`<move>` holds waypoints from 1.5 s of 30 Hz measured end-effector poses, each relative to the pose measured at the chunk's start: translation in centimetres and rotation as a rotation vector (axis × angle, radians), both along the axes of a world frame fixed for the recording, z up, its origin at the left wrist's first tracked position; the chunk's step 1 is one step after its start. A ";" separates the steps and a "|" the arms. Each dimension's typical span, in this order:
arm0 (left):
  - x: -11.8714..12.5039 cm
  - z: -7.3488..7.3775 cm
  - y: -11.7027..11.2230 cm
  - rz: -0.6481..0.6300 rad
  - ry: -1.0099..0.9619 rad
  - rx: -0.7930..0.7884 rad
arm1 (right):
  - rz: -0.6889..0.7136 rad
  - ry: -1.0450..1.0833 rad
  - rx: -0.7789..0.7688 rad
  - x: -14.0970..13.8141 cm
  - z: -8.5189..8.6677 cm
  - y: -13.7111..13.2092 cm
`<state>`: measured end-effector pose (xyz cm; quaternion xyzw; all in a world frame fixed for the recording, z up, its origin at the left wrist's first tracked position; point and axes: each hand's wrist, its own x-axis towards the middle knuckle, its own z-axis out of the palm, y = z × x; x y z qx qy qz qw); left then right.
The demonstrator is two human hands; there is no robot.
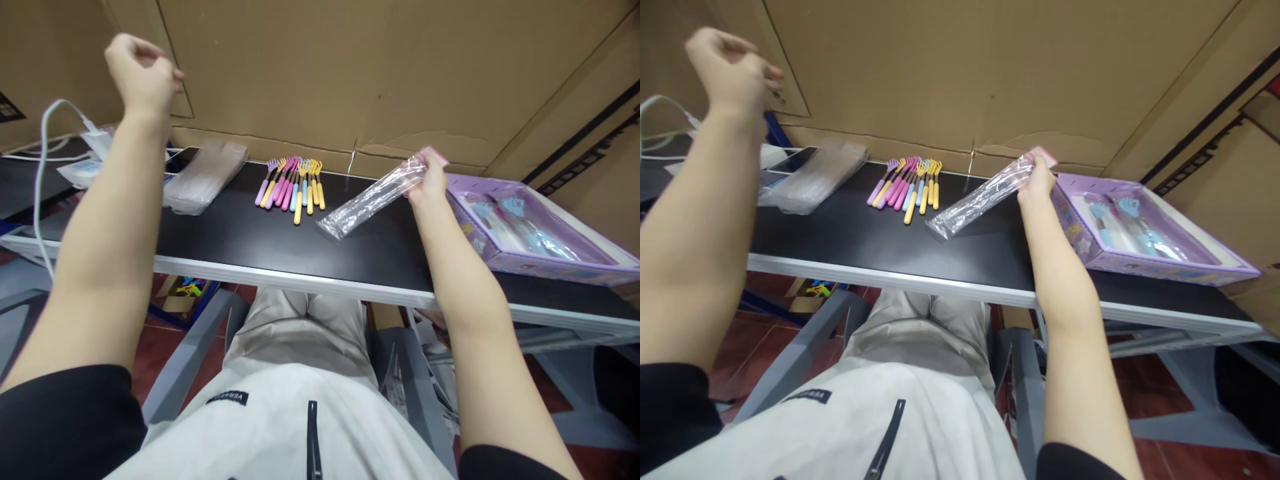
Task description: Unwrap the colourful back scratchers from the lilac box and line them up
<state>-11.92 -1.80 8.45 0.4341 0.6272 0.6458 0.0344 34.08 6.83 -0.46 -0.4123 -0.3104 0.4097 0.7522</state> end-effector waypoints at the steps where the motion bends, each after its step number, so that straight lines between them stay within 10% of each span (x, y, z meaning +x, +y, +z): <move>1: 2.4 0.8 -0.3 -0.125 -0.133 -0.006 | 0.018 -0.044 -0.013 -0.4 0.0 -0.3; 6: 12.8 1.4 -2.4 -0.662 -0.531 -0.110 | 0.140 -0.183 -0.090 -4.0 -0.4 -2.5; 14: 21.3 -8.5 0.7 -0.965 -0.188 -0.127 | 0.181 -0.221 -0.147 -9.5 -1.7 -6.2; 22: 22.1 -12.5 1.2 -0.983 -0.233 -0.080 | 0.289 -0.394 -0.022 -10.6 -3.6 -7.2; 45: 20.5 -11.8 2.1 -0.914 -0.160 0.068 | 0.347 -0.434 -0.012 -9.7 -1.8 -7.3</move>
